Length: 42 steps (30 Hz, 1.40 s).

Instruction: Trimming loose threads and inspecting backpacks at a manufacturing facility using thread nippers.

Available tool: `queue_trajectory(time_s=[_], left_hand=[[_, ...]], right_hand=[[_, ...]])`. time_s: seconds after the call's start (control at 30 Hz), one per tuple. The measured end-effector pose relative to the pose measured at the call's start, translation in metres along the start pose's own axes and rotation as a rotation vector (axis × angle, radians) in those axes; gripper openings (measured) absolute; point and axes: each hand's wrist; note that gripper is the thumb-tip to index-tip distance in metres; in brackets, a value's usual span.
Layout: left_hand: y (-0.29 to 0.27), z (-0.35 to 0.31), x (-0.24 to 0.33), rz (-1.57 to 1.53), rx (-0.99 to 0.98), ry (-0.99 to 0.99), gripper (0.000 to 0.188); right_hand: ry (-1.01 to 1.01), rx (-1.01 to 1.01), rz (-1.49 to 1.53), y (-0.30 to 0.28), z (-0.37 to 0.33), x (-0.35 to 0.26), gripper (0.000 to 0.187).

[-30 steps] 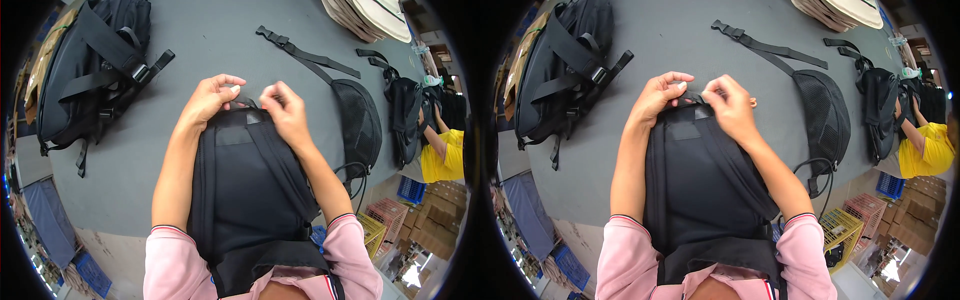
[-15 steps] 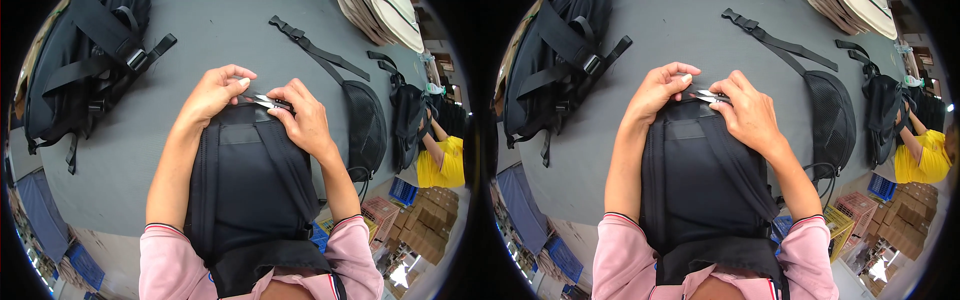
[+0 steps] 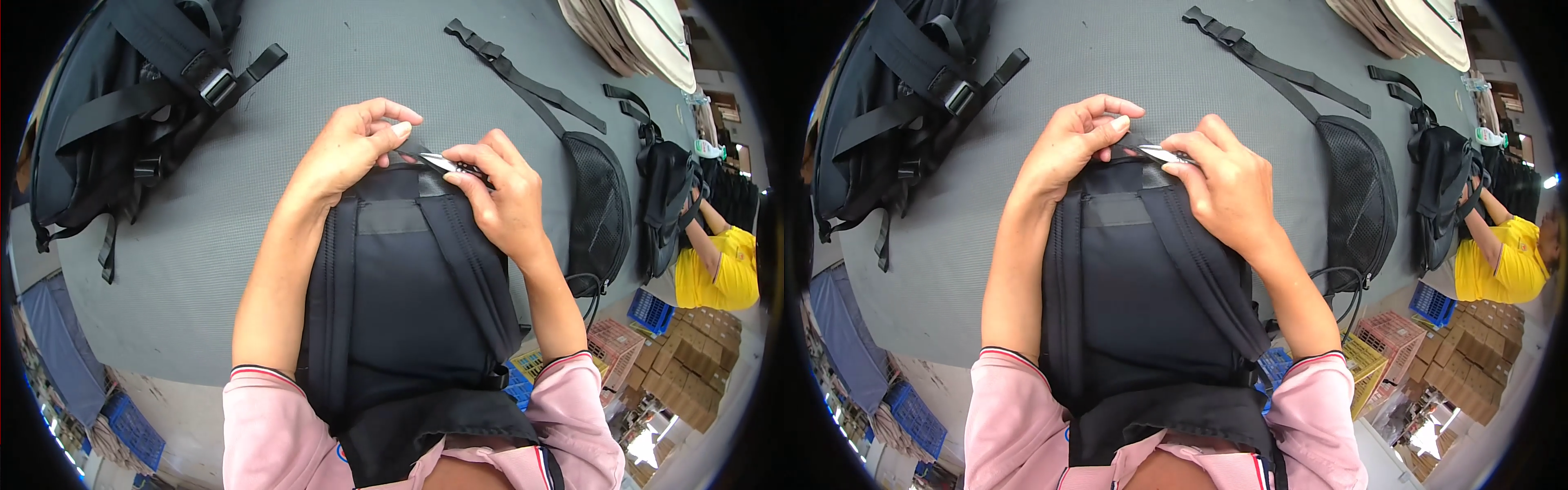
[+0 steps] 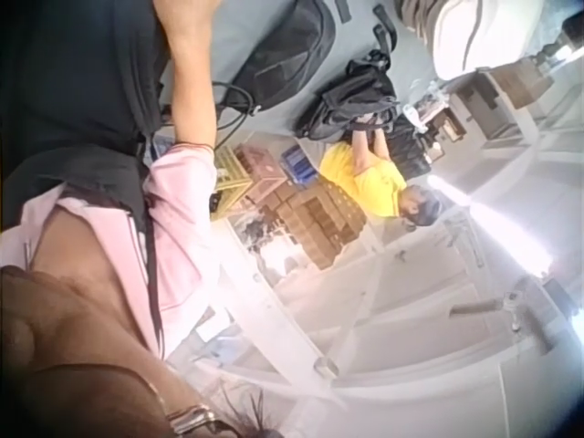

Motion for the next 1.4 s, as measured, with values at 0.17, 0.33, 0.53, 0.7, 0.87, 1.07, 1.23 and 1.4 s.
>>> queue_trajectory(time_s=[0.17,0.33,0.53,0.7,0.87,1.07,1.23,1.4], left_hand=[[-0.001,-0.001,-0.002,-0.011,-0.001,-0.003,0.019],[-0.002,0.000,-0.004,-0.001,0.007,0.033,0.021],[-0.003,0.000,-0.004,0.019,-0.001,0.027,0.021],[-0.001,0.001,-0.005,-0.024,0.029,0.030,0.021],[-0.003,0.000,-0.005,-0.046,0.020,0.020,0.022],[-0.006,0.001,-0.005,-0.064,0.064,0.002,0.025],[-0.006,0.001,-0.005,-0.084,0.128,0.026,0.025],[-0.008,0.002,-0.007,-0.100,0.112,0.022,0.024]], right_hand=[[0.025,-0.018,0.052,-0.004,-0.002,0.008,0.014],[0.030,0.006,0.116,-0.003,0.003,0.010,0.017],[-0.014,-0.101,0.082,-0.004,0.008,0.013,0.019],[-0.021,-0.045,0.084,-0.002,0.007,0.009,0.019],[0.006,-0.103,0.059,-0.002,0.009,0.004,0.018],[0.055,-0.078,0.071,0.001,0.010,0.003,0.016],[0.169,0.051,0.321,0.005,0.019,-0.002,0.017],[0.092,-0.054,0.013,0.023,0.020,-0.001,0.017]])
Point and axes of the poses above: each hand's wrist, its own z-axis towards the middle knuckle, its own y-axis out of the palm, x = y × z, and after that the axes turned 2 degrees about z, right-handed
